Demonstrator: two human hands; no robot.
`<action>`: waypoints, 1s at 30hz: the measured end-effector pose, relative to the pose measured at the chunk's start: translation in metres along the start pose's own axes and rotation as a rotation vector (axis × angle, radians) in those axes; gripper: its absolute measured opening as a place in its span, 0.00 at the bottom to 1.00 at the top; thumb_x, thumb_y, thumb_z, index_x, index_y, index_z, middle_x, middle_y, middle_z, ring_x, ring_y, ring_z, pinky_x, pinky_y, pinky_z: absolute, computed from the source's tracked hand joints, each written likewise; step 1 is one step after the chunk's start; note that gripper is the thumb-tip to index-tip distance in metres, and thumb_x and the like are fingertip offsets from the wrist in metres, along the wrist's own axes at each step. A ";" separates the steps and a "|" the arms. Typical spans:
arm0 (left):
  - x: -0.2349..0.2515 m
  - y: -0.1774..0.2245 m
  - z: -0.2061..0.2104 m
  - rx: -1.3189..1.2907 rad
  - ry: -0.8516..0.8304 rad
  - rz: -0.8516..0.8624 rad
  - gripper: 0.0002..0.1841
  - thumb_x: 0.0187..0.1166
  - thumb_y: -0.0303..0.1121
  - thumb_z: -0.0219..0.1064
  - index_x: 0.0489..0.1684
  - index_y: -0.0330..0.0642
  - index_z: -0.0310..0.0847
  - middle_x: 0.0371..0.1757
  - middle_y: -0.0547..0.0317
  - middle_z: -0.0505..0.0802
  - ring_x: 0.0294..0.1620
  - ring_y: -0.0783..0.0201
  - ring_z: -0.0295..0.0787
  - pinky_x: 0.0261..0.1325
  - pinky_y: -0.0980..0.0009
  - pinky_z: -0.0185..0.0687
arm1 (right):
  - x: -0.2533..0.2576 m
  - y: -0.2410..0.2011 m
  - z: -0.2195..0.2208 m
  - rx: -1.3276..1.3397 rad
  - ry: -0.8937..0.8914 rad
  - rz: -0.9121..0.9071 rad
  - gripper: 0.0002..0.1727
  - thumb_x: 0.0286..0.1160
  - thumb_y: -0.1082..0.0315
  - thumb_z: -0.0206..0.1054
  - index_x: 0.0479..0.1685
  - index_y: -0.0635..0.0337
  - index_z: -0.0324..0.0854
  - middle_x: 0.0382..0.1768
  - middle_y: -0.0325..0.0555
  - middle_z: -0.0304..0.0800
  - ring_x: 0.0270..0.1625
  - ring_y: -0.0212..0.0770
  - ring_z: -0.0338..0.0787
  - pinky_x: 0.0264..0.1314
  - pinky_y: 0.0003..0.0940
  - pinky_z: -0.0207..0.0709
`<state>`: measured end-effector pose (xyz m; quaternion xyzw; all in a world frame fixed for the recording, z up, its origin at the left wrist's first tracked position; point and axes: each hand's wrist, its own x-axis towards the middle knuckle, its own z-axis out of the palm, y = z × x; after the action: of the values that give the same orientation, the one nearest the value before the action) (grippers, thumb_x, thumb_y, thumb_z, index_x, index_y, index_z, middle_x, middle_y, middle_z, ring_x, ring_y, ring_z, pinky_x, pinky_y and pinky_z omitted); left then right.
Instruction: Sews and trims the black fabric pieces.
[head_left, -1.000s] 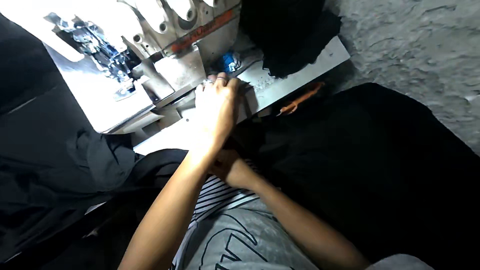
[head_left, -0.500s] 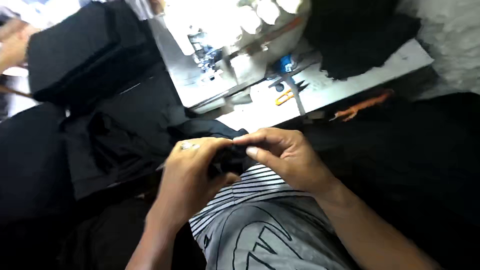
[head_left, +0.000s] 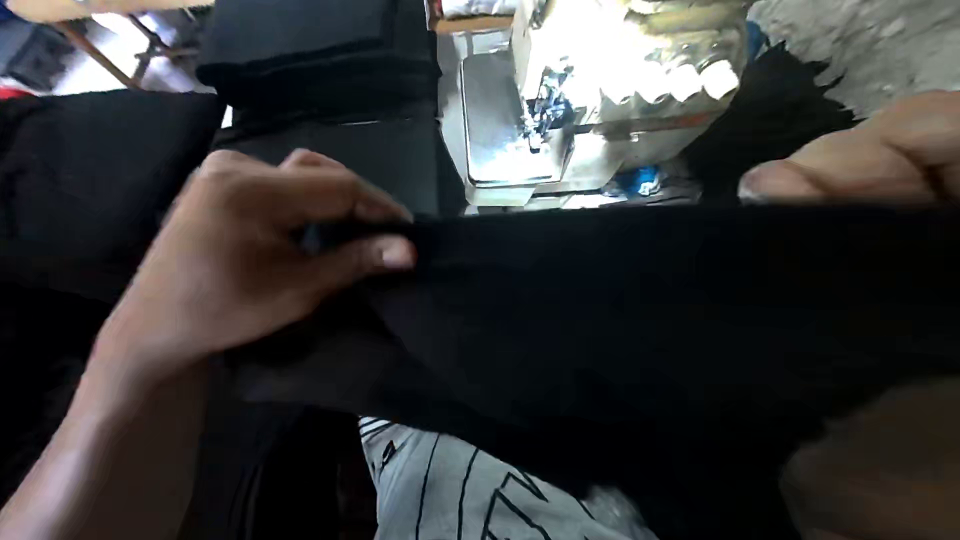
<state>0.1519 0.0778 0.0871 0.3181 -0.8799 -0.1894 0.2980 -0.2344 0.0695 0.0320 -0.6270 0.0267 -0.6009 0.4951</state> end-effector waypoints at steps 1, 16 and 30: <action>-0.001 -0.011 0.004 -0.010 0.002 -0.023 0.11 0.78 0.46 0.71 0.43 0.51 0.94 0.42 0.77 0.94 0.48 0.79 0.88 0.57 0.76 0.82 | 0.002 0.000 -0.010 -0.014 -0.097 0.061 0.13 0.78 0.58 0.66 0.27 0.52 0.83 0.25 0.33 0.85 0.35 0.32 0.88 0.49 0.31 0.85; -0.053 -0.102 0.133 0.240 -0.066 -0.130 0.09 0.81 0.37 0.68 0.39 0.47 0.94 0.35 0.63 0.95 0.42 0.67 0.91 0.83 0.41 0.54 | -0.124 0.070 -0.090 -1.144 -0.312 0.337 0.25 0.78 0.48 0.72 0.20 0.59 0.87 0.18 0.42 0.85 0.27 0.35 0.86 0.82 0.54 0.63; -0.048 -0.106 0.143 0.261 -0.031 -0.196 0.08 0.82 0.35 0.67 0.41 0.44 0.92 0.36 0.59 0.94 0.44 0.66 0.90 0.83 0.45 0.52 | -0.126 0.093 -0.101 -1.184 -0.333 0.231 0.20 0.79 0.54 0.72 0.25 0.61 0.89 0.22 0.45 0.87 0.34 0.42 0.89 0.82 0.58 0.62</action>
<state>0.1372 0.0537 -0.0954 0.4354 -0.8664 -0.1064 0.2204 -0.2959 0.0420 -0.1419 -0.8733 0.3453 -0.3210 0.1230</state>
